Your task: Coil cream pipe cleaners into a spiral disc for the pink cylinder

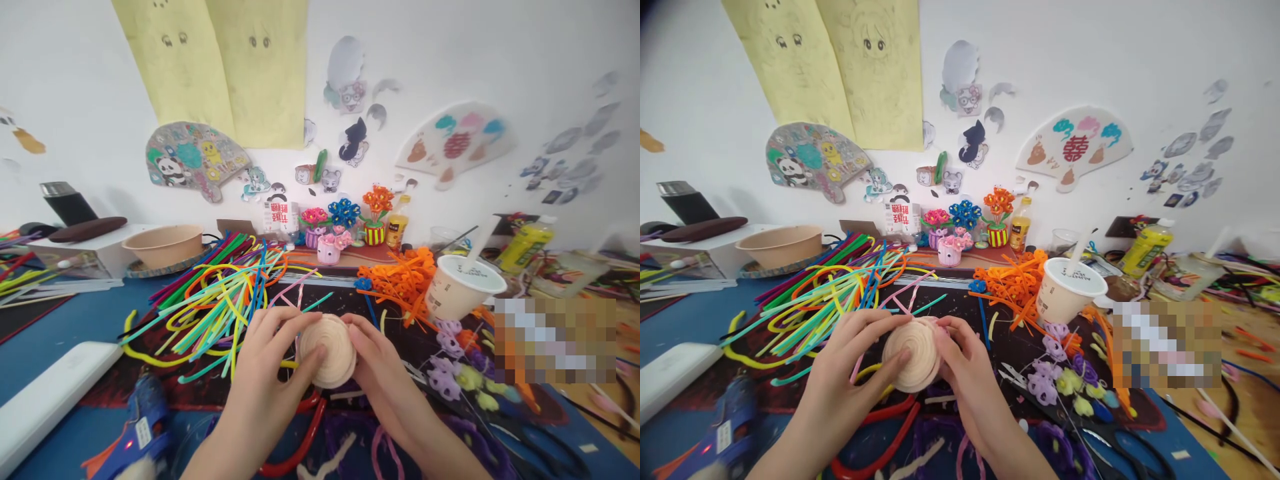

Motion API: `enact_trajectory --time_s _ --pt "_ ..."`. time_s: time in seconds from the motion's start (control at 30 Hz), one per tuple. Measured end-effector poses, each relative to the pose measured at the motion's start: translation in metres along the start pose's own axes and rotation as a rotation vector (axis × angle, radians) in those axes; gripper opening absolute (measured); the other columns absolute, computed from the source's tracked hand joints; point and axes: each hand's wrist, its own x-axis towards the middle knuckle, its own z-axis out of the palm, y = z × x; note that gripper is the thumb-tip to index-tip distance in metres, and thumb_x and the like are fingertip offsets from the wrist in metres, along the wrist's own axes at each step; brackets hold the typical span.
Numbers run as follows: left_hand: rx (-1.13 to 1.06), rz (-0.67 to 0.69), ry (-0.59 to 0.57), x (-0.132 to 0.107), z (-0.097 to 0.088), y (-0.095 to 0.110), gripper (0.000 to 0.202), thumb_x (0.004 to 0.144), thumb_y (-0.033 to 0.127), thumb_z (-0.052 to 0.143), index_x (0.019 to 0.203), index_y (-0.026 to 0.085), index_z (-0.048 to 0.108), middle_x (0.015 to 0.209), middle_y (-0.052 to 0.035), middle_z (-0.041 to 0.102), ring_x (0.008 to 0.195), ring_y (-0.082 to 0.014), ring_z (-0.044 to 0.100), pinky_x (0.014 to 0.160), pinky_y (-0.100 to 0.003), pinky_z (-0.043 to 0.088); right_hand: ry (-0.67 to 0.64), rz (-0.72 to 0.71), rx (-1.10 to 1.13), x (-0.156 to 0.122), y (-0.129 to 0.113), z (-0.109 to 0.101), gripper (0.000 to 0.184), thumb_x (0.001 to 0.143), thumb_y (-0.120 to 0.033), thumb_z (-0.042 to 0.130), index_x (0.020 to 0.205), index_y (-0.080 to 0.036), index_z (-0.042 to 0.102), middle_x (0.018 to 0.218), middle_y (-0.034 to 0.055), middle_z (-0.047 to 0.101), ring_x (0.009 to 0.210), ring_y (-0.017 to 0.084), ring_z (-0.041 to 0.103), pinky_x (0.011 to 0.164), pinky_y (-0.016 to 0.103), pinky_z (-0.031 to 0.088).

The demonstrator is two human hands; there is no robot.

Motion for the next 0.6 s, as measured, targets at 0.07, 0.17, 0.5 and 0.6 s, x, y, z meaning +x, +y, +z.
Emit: enact_trajectory --time_s 0.07,0.17,0.5,0.6 --pt "0.004 -0.012 0.031 0.000 -0.001 -0.001 0.020 0.087 0.018 0.069 0.107 0.021 0.068 0.097 -0.0037 0.067 0.090 -0.0195 0.061 0.078 -0.031 0.049 -0.022 -0.020 0.013 0.001 0.000 0.000 0.039 0.071 -0.048 0.085 0.094 -0.020 0.071 0.092 0.0029 0.066 0.086 0.018 0.059 0.072 0.027 0.052" --pt "-0.017 -0.033 0.066 0.000 -0.003 0.000 0.013 0.087 0.016 0.069 0.099 0.021 0.068 0.091 -0.0010 0.068 0.084 -0.0169 0.061 0.074 -0.028 0.048 -0.022 -0.057 0.036 0.001 0.002 -0.002 0.033 0.070 -0.042 0.087 0.090 -0.019 0.072 0.091 0.0024 0.066 0.078 0.014 0.057 0.067 0.024 0.051" --pt "-0.260 -0.293 0.029 0.005 -0.012 0.013 0.013 0.081 0.025 0.070 0.070 0.021 0.064 0.060 0.0036 0.058 0.053 -0.0116 0.050 0.048 -0.021 0.038 -0.061 0.090 0.255 0.005 0.006 -0.006 0.031 0.062 -0.028 0.094 0.082 -0.016 0.074 0.080 0.0011 0.070 0.069 0.012 0.060 0.065 0.021 0.049" --pt "-0.431 -0.392 -0.082 0.003 -0.019 0.016 0.022 0.082 0.033 0.069 0.065 0.021 0.061 0.054 0.0043 0.049 0.048 -0.0110 0.042 0.044 -0.021 0.034 -0.003 0.123 0.300 0.005 0.005 -0.005 0.035 0.057 -0.027 0.096 0.082 -0.016 0.074 0.080 0.0013 0.072 0.069 0.012 0.062 0.064 0.022 0.049"
